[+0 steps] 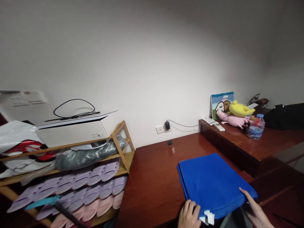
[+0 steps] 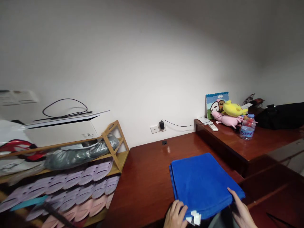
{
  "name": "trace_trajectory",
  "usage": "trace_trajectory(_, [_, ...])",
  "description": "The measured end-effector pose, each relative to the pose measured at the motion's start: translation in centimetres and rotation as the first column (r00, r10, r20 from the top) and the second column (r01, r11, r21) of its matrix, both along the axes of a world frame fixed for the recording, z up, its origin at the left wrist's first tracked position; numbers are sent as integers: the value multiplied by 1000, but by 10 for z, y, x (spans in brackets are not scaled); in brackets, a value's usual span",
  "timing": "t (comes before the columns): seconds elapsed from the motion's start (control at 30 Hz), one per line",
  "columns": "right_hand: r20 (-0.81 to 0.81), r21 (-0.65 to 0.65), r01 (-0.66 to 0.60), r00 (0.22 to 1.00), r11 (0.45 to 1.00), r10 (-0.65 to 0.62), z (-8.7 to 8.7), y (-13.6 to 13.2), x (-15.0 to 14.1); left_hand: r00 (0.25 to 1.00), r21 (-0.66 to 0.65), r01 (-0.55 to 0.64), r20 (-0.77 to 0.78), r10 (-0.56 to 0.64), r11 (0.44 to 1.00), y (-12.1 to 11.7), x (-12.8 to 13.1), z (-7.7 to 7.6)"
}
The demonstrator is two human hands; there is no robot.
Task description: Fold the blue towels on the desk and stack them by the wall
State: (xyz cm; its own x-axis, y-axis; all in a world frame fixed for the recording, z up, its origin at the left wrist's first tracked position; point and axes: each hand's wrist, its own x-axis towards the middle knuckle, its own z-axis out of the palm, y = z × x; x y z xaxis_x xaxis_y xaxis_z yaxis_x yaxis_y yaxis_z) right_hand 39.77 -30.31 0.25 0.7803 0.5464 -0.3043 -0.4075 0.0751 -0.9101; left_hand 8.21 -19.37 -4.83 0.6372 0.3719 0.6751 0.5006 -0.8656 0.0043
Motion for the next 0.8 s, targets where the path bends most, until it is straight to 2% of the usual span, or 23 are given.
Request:
trace_trajectory(0.07, [39, -53, -17, 999, 998, 19, 2, -1, 1, 1000, 35, -16, -2, 16, 999, -4, 5, -4])
trace_trajectory(0.13, [248, -188, 17, 968, 982, 31, 5, 5, -1, 1000, 11, -24, -20, 24, 1000, -6, 5, 0])
trace_trajectory(0.2, [520, -246, 50, 849, 968, 88, 10, 13, -9, 1000, -37, -9, -8, 8, 999, -7, 3, 13])
trace_trajectory(0.27, [724, -197, -8, 673, 980, 151, 16, 20, -25, 999, -79, 11, 47, -7, 997, -5, 6, 35])
trace_trajectory(0.33, [835, -155, -154, 508, 976, 213, 24, 22, -44, 993, -107, 26, 115, -14, 994, -2, 16, 63])
trace_trajectory(0.4, [876, -175, -287, 391, 942, 282, 34, 18, -62, 985, -128, 67, 164, -45, 990, 2, 34, 92])
trace_trajectory(0.43, [879, -192, -329, 361, 925, 311, 40, 14, -68, 980, -132, 101, 183, -76, 986, 3, 44, 106])
trace_trajectory(0.5, [854, -206, -356, 390, 911, 345, 55, 5, -75, 963, -146, 174, 231, -137, 974, 4, 65, 131])
trace_trajectory(0.6, [764, -174, -340, 546, 924, 344, 80, -9, -76, 928, -189, 263, 318, -195, 946, -2, 90, 154])
trace_trajectory(0.7, [714, -133, -301, 632, 944, 302, 95, -21, -70, 889, -236, 363, 377, -260, 901, -14, 108, 160])
trace_trajectory(0.8, [661, -165, -275, 682, 947, 313, 95, -37, -49, 857, -283, 408, 445, -258, 868, -30, 121, 153])
